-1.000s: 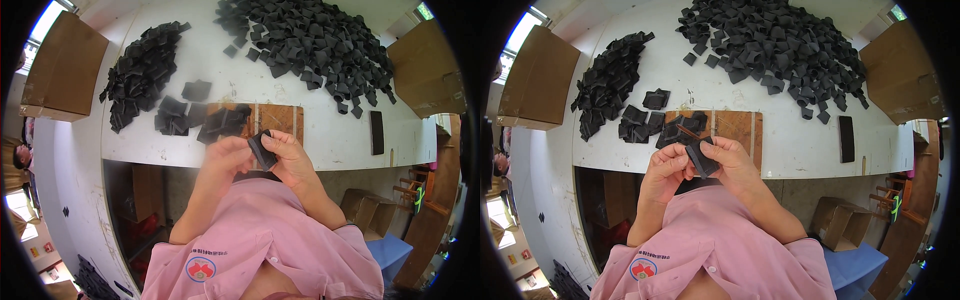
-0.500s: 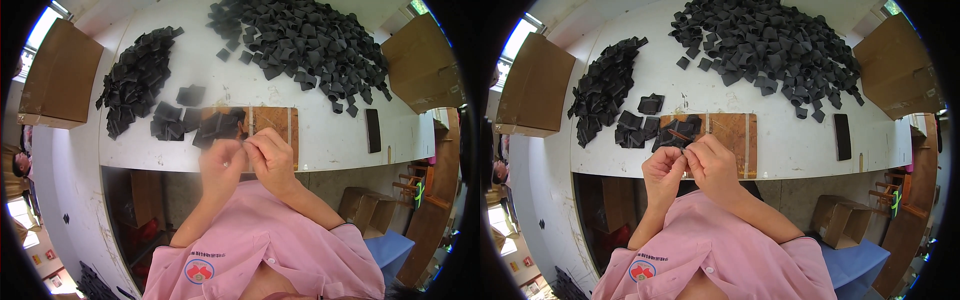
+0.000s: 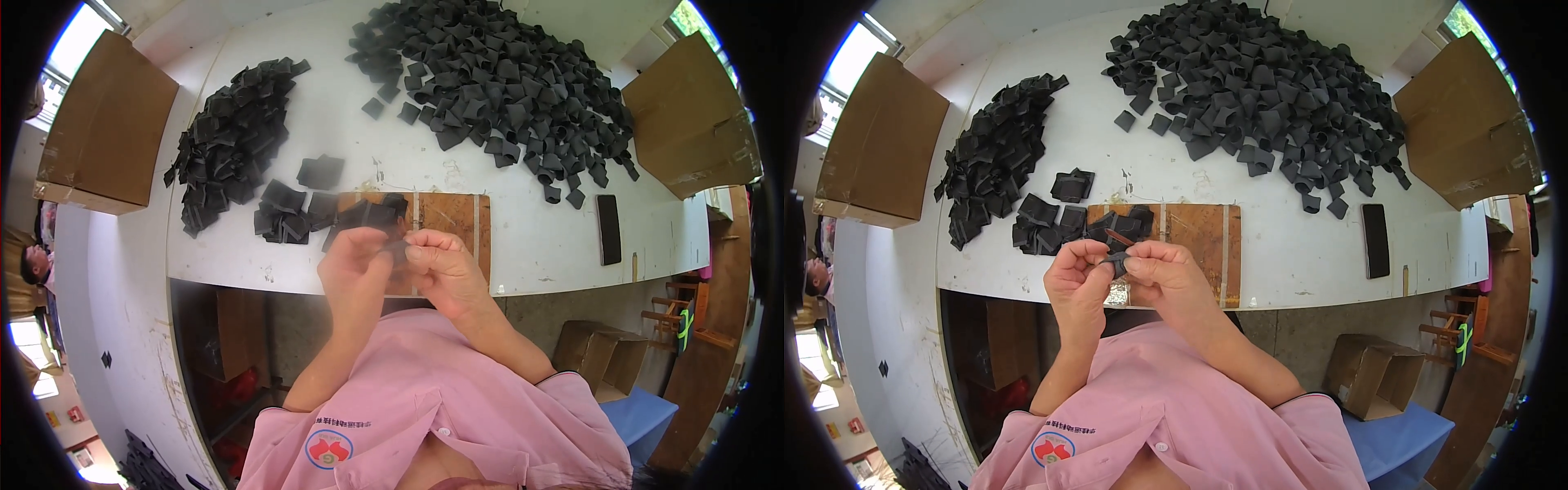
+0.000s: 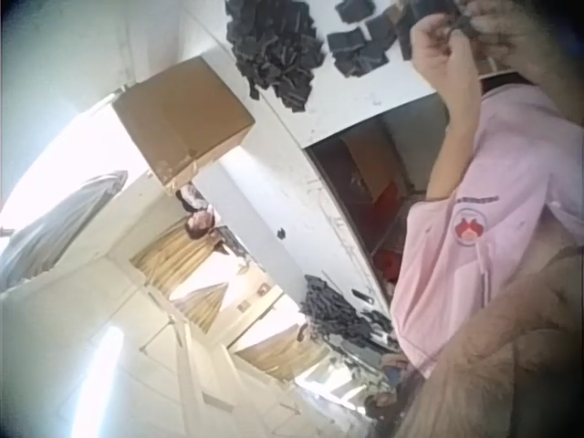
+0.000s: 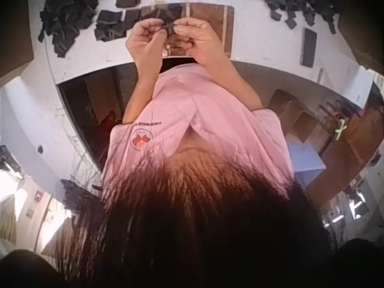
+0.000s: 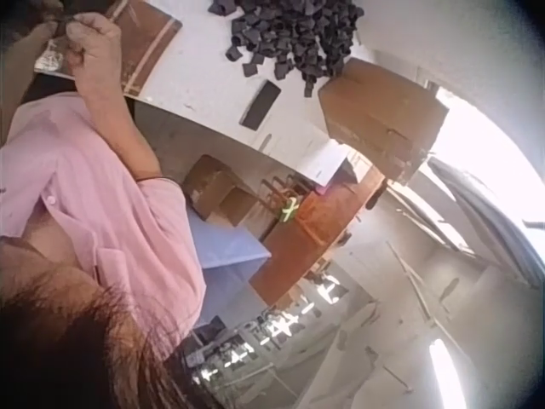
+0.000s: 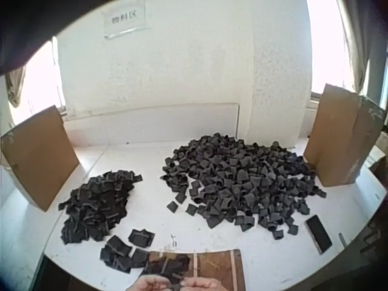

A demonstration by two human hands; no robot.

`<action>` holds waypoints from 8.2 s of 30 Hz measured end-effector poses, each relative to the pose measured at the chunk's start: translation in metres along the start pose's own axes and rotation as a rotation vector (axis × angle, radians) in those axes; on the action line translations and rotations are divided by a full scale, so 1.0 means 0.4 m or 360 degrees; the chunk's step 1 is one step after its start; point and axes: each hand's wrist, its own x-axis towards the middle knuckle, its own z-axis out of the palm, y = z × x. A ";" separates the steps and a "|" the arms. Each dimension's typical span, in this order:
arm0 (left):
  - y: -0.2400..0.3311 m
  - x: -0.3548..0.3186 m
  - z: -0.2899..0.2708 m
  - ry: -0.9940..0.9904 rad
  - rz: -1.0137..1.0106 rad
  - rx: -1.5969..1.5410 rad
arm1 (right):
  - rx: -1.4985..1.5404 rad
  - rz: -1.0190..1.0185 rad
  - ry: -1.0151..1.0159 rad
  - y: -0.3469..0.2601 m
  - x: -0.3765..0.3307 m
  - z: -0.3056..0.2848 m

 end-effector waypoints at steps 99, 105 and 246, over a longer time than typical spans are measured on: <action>-0.253 0.293 -0.001 -0.0239 0.0366 0.2010 | -0.1204 -0.0536 0.0531 -0.071 0.047 -0.135; -0.284 0.315 -0.021 -0.0307 0.0799 0.1861 | -0.1451 -0.0510 0.0386 -0.015 0.036 -0.149; 0.015 0.047 0.000 -0.0406 0.0186 -0.0154 | -0.1627 -0.0943 -0.0269 -0.077 0.091 -0.011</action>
